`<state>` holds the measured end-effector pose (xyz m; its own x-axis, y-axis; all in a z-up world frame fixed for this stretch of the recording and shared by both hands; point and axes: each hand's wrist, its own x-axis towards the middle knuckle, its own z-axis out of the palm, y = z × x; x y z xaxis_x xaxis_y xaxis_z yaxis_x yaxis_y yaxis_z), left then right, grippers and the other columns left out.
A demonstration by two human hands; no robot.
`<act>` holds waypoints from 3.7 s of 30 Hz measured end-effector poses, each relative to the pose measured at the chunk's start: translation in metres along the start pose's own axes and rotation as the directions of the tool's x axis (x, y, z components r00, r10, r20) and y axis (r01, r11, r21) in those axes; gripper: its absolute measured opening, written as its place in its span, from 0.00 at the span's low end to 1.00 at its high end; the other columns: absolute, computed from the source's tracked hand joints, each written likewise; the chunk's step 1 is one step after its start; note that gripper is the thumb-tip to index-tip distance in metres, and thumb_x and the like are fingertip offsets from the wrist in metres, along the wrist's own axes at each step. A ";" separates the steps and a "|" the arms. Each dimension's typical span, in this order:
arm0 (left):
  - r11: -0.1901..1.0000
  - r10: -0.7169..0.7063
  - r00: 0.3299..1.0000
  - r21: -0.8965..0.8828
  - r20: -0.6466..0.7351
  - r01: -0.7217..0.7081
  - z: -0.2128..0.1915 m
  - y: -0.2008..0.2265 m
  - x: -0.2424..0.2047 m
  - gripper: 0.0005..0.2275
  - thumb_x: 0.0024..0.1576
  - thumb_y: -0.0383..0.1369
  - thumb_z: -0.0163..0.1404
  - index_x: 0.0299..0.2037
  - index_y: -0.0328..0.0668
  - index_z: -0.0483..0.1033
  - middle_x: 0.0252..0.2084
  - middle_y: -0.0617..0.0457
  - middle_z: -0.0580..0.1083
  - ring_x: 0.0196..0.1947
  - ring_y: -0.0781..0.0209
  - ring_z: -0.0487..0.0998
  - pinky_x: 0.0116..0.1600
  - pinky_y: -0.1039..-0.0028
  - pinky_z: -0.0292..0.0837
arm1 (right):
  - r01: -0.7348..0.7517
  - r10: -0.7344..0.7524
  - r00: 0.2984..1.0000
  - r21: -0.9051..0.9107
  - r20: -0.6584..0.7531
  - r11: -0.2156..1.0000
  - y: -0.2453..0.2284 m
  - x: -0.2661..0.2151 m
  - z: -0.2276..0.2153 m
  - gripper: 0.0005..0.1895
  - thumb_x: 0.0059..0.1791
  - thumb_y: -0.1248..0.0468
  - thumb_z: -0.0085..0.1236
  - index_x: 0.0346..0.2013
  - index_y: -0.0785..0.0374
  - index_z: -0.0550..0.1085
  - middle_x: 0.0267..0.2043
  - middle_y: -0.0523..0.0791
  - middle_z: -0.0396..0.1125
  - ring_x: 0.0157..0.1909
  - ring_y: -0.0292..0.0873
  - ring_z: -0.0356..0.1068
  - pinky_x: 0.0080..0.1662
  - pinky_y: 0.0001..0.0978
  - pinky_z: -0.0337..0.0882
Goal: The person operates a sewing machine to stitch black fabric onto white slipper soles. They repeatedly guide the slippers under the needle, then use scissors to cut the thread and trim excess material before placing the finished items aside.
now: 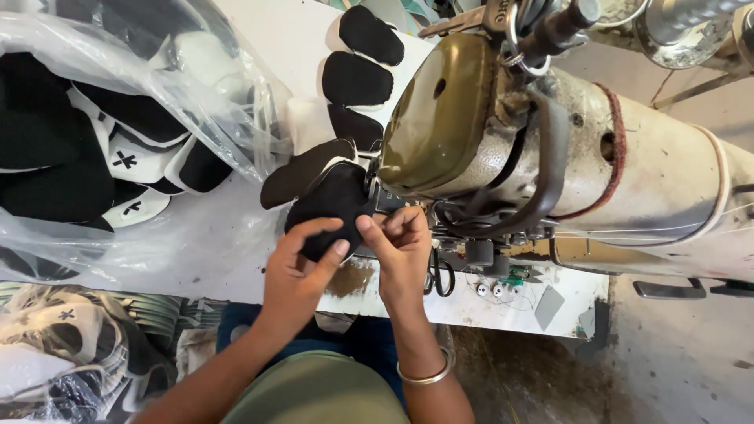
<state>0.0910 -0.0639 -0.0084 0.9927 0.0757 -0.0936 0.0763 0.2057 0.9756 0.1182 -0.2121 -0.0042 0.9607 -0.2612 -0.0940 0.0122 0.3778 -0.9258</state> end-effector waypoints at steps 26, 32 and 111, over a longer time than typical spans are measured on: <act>0.894 0.364 0.929 0.258 0.062 -0.367 0.029 0.024 0.039 0.15 0.66 0.27 0.55 0.62 0.36 0.73 0.55 0.47 0.76 0.53 0.65 0.76 0.56 0.74 0.73 | 0.330 -0.366 0.930 -0.477 0.020 0.814 -0.034 0.001 -0.010 0.11 0.49 0.72 0.67 0.41 0.66 0.72 0.37 0.44 0.72 0.37 0.38 0.74 0.38 0.26 0.76; 0.933 0.063 0.997 0.352 0.044 -0.074 0.026 0.047 0.061 0.13 0.63 0.34 0.54 0.57 0.46 0.79 0.33 0.52 0.75 0.26 0.68 0.64 0.30 0.76 0.60 | 0.181 -0.979 0.198 -0.983 0.050 -0.014 -0.110 0.006 -0.163 0.23 0.56 0.54 0.66 0.53 0.66 0.67 0.52 0.50 0.64 0.52 0.45 0.64 0.51 0.41 0.66; 0.966 -0.235 0.794 0.226 0.560 0.126 -0.026 0.073 0.065 0.38 0.47 0.24 0.62 0.71 0.53 0.63 0.62 0.52 0.71 0.56 0.65 0.73 0.52 0.71 0.78 | 0.025 -0.004 0.996 -0.226 0.093 0.974 -0.011 -0.006 -0.007 0.12 0.50 0.71 0.62 0.38 0.60 0.65 0.35 0.37 0.66 0.37 0.27 0.65 0.42 0.18 0.67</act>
<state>0.1582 -0.0184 0.0511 0.8228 -0.5349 -0.1922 0.2199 -0.0122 0.9754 0.1102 -0.2211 0.0042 0.9822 -0.1793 -0.0561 -0.0270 0.1608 -0.9866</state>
